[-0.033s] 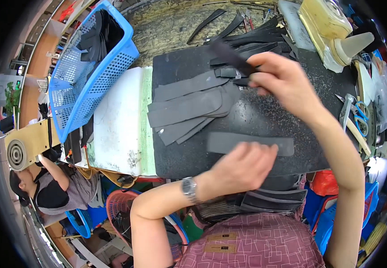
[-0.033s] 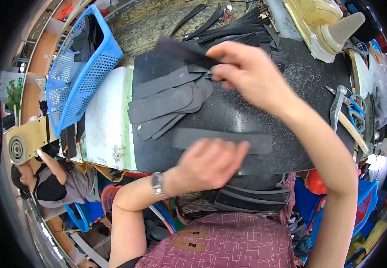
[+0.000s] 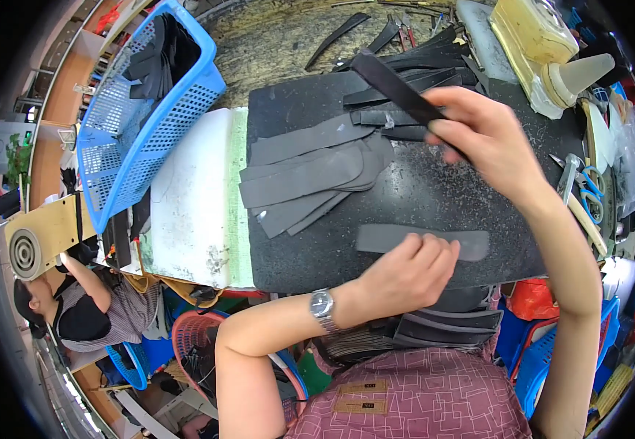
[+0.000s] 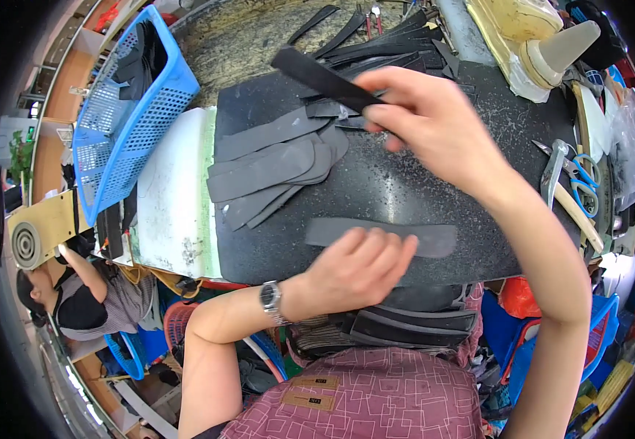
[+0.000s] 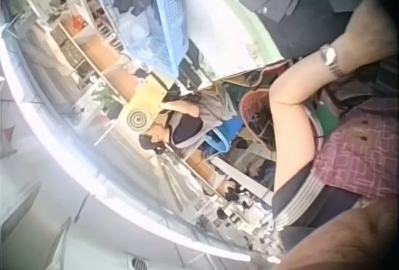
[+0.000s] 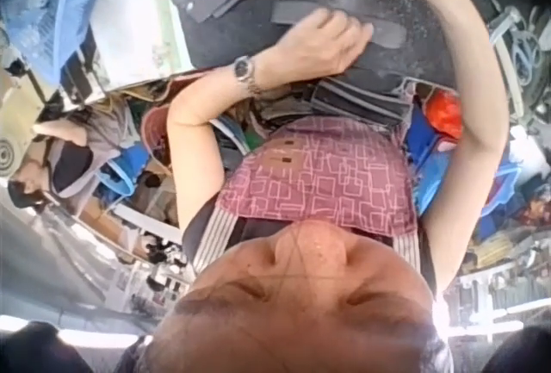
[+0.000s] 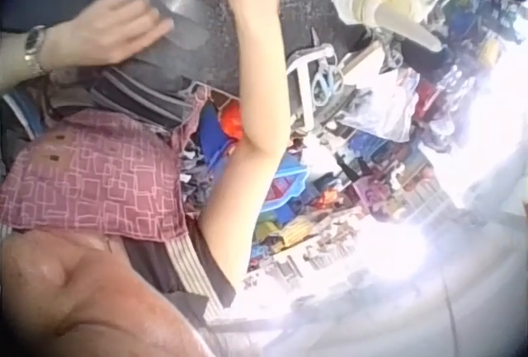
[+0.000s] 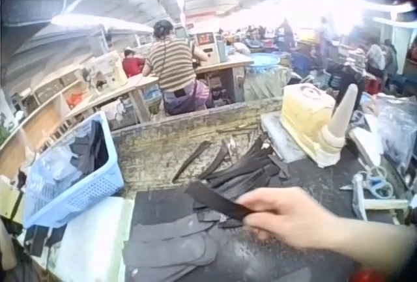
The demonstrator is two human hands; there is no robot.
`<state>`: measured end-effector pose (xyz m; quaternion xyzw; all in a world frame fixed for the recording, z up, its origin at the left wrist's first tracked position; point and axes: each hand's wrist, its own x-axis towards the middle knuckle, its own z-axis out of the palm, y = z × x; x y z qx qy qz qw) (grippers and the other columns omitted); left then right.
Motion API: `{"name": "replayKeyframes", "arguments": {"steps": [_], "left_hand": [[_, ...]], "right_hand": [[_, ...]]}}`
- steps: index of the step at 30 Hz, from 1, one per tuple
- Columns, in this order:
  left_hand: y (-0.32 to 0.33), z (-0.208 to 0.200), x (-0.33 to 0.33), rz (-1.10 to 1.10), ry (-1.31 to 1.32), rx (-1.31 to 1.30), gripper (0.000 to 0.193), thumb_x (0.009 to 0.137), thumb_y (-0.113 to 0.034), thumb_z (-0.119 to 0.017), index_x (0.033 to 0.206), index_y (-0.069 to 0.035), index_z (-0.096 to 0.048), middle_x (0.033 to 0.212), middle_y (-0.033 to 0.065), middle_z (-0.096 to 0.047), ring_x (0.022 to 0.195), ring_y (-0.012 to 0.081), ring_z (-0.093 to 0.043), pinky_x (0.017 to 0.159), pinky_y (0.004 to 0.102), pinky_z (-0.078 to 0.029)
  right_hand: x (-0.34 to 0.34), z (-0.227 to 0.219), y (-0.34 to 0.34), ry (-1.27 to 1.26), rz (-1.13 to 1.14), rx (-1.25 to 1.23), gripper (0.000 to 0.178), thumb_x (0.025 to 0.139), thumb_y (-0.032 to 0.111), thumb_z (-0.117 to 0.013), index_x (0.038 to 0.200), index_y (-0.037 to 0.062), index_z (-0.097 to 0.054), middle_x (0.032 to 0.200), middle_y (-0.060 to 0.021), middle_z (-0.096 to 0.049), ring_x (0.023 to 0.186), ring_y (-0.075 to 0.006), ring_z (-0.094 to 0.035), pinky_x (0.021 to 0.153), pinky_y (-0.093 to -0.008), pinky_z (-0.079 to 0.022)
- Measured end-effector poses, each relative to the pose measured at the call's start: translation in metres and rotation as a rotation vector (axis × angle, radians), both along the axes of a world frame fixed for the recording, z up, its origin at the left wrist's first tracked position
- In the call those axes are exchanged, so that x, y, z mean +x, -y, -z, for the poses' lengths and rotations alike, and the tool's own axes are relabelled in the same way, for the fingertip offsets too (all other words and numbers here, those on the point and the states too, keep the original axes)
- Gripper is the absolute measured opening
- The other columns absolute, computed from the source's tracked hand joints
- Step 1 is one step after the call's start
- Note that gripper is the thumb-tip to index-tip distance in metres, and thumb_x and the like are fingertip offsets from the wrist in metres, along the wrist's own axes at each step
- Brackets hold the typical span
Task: Aligning and attaching black strips to grey shoe upper components on a workbench.
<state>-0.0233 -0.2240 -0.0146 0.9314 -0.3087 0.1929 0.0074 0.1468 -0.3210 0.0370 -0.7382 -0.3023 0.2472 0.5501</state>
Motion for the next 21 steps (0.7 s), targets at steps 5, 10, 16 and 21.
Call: {"name": "replayKeyframes", "arguments": {"steps": [5, 10, 16, 21], "left_hand": [[0.004, 0.007, -0.013, 0.070, 0.029, -0.168, 0.035, 0.087, -0.029, -0.061, 0.109, -0.001, -0.063, 0.099, 0.0107, -0.062, 0.085, 0.0203, -0.056, 0.067, 0.0285, -0.045], [-0.025, 0.016, -0.046, -0.069, 0.010, -0.128, 0.033, 0.087, -0.032, -0.062, 0.106, -0.005, -0.066, 0.097, 0.0065, -0.062, 0.084, 0.0190, -0.056, 0.065, 0.0278, -0.044], [-0.024, 0.021, -0.053, -0.128, 0.007, -0.018, 0.035, 0.088, -0.036, -0.060, 0.104, -0.005, -0.066, 0.096, 0.0063, -0.063, 0.081, 0.0171, -0.053, 0.064, 0.0263, -0.042], [-0.025, 0.024, -0.056, -0.103, 0.036, 0.054, 0.038, 0.088, -0.036, -0.059, 0.107, -0.003, -0.063, 0.104, 0.0121, -0.063, 0.094, 0.0219, -0.058, 0.070, 0.0280, -0.048]], "right_hand": [[-0.021, -0.020, 0.077, 0.000, -0.055, -0.254, 0.011, 0.082, 0.007, -0.065, 0.086, -0.0027, -0.064, 0.070, -0.0022, -0.062, 0.067, -0.0064, -0.055, 0.061, -0.0233, -0.046], [-0.051, -0.007, 0.076, -0.455, -0.110, -0.416, 0.008, 0.080, 0.005, -0.068, 0.085, -0.0021, -0.066, 0.067, -0.0009, -0.062, 0.060, -0.0069, -0.055, 0.055, -0.0252, -0.045], [-0.058, 0.016, 0.058, -0.233, -0.168, -0.490, 0.013, 0.079, 0.012, -0.069, 0.081, -0.0011, -0.067, 0.058, -0.0083, -0.060, 0.052, -0.0106, -0.054, 0.051, -0.0281, -0.044], [-0.059, 0.022, 0.054, -0.160, -0.154, -0.521, 0.013, 0.078, 0.013, -0.069, 0.080, -0.0006, -0.067, 0.062, -0.0108, -0.063, 0.054, -0.0164, -0.060, 0.053, -0.0305, -0.046]]}}
